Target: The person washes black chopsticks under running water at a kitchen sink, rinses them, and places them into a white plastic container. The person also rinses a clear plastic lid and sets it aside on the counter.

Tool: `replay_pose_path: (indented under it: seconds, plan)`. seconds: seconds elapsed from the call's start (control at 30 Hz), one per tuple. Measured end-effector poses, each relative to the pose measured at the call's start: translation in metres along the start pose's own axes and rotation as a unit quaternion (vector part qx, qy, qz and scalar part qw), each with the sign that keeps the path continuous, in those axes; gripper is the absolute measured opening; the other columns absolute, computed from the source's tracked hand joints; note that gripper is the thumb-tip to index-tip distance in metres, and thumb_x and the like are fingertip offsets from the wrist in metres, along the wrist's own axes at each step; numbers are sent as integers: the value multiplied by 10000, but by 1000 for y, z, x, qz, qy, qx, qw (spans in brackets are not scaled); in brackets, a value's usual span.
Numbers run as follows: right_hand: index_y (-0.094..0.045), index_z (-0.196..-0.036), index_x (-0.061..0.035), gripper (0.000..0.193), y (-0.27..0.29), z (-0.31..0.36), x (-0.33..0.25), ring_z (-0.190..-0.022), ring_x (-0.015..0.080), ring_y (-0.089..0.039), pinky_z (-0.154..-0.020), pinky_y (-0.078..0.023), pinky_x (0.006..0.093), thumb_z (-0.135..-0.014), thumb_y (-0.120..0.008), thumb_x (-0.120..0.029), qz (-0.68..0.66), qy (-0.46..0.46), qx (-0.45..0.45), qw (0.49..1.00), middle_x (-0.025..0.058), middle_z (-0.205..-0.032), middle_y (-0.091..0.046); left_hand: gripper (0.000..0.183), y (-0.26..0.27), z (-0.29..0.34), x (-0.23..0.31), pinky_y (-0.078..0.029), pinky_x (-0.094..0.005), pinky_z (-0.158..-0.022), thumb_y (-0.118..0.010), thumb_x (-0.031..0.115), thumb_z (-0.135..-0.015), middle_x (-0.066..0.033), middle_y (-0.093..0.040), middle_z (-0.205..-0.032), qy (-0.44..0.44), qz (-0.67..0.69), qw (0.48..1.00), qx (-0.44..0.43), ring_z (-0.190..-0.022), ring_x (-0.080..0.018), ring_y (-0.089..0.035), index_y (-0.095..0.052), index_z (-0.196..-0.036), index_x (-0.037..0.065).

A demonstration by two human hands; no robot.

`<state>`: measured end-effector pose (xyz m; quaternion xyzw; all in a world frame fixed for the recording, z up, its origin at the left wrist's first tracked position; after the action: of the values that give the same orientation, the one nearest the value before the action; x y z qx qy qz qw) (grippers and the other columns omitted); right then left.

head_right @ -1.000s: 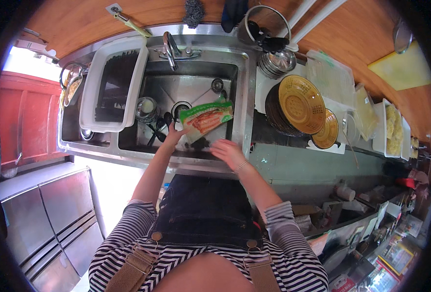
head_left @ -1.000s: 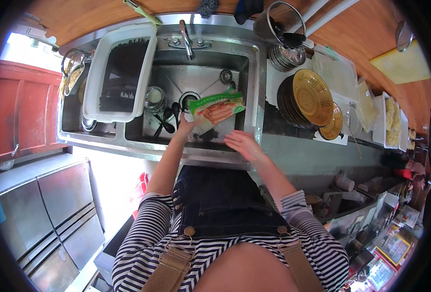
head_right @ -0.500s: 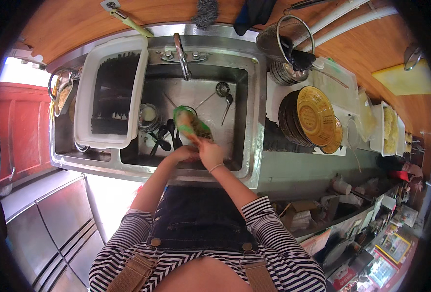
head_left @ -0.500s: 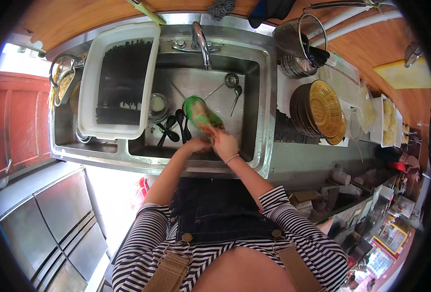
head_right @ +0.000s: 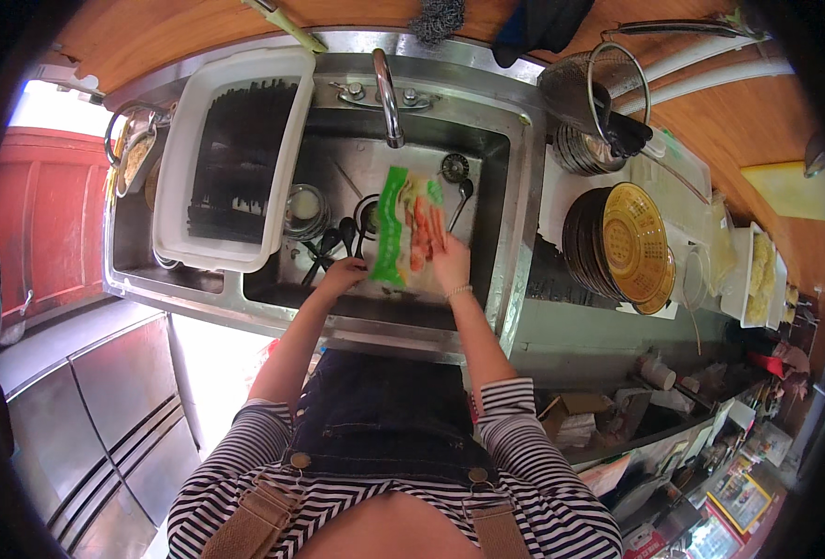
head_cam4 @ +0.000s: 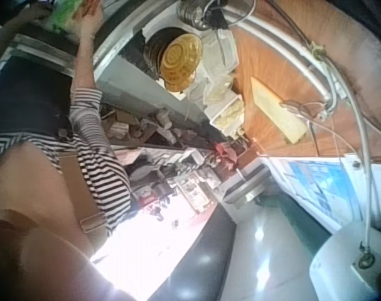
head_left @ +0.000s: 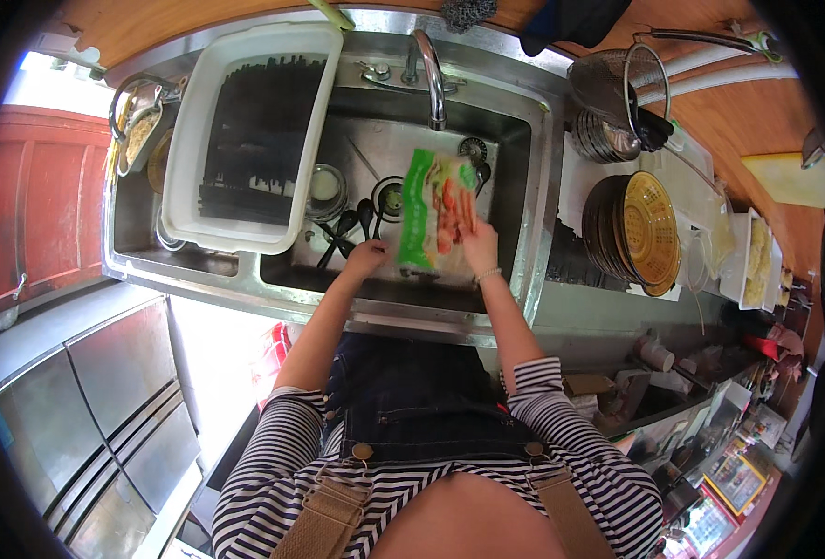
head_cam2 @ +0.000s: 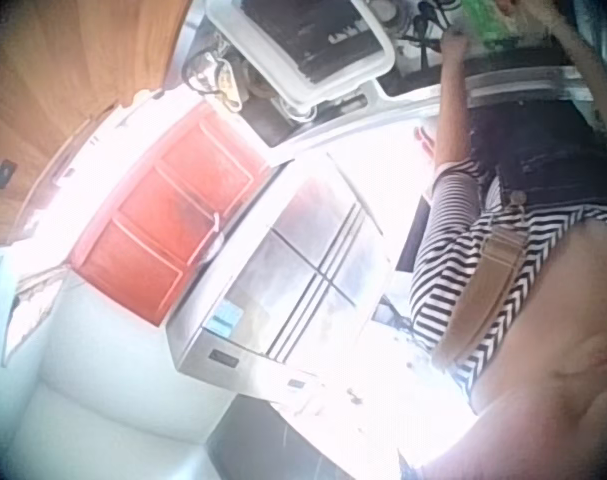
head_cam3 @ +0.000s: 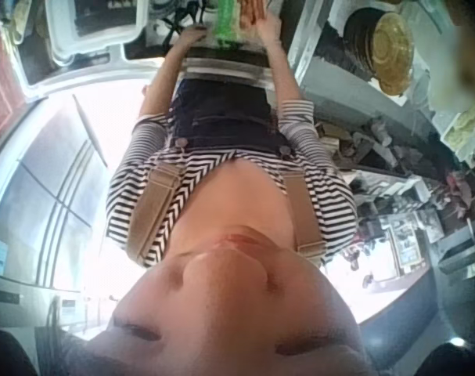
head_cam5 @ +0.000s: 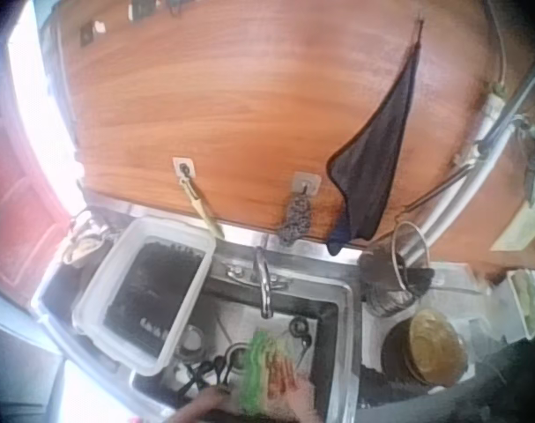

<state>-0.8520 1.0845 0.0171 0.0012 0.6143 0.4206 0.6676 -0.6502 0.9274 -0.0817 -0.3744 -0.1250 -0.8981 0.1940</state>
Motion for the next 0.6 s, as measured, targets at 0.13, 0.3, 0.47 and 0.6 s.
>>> replay_pose_path:
  seconds: [0.13,0.3,0.47,0.6]
  plan:
    - [-605,-952,-8,317,-27,-57,24,-716,244,-604,-644,-462,328,-857,-557,-306,-309,28,21,950,140,-805,-633,210,0,3,8,-443,-281,-574,-588,62,-640,-66,-599,-660,-67,-120,982,126,-602,-165,-578,-651,-840,82]
    - [-521,-1020,33,500,-31,-90,88,-895,292,-606,-762,-482,364,-808,-598,-413,-39,-333,44,941,185,-992,-612,193,16,18,42,-400,-285,-535,-557,12,-630,-47,-526,-588,-104,-130,966,199,-556,-180,-525,-624,-799,75]
    - [-546,-1004,29,453,-36,-92,107,-938,361,-599,-788,-494,433,-809,-600,-376,209,-318,42,924,222,-1021,-604,185,23,9,63,-431,-242,-643,-561,45,-731,-48,-599,-750,-109,-143,968,175,-684,-123,-563,-606,-910,67]
    - [-622,-949,-8,304,-48,-106,127,-933,355,-604,-793,-488,432,-799,-603,-272,178,-344,34,922,198,-999,-622,139,20,3,96,-439,-257,-637,-572,51,-762,-65,-606,-751,-150,-75,971,170,-678,-149,-572,-605,-897,49]
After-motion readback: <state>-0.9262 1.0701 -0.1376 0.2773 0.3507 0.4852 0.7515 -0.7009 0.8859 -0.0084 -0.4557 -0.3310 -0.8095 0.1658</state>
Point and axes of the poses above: each hand's wrist, its own z-axis away from the middle knuckle, its own y-axis out of the back of the hand, x = y × z, the point moved 4 cm from there along -z, towards the middle knuckle
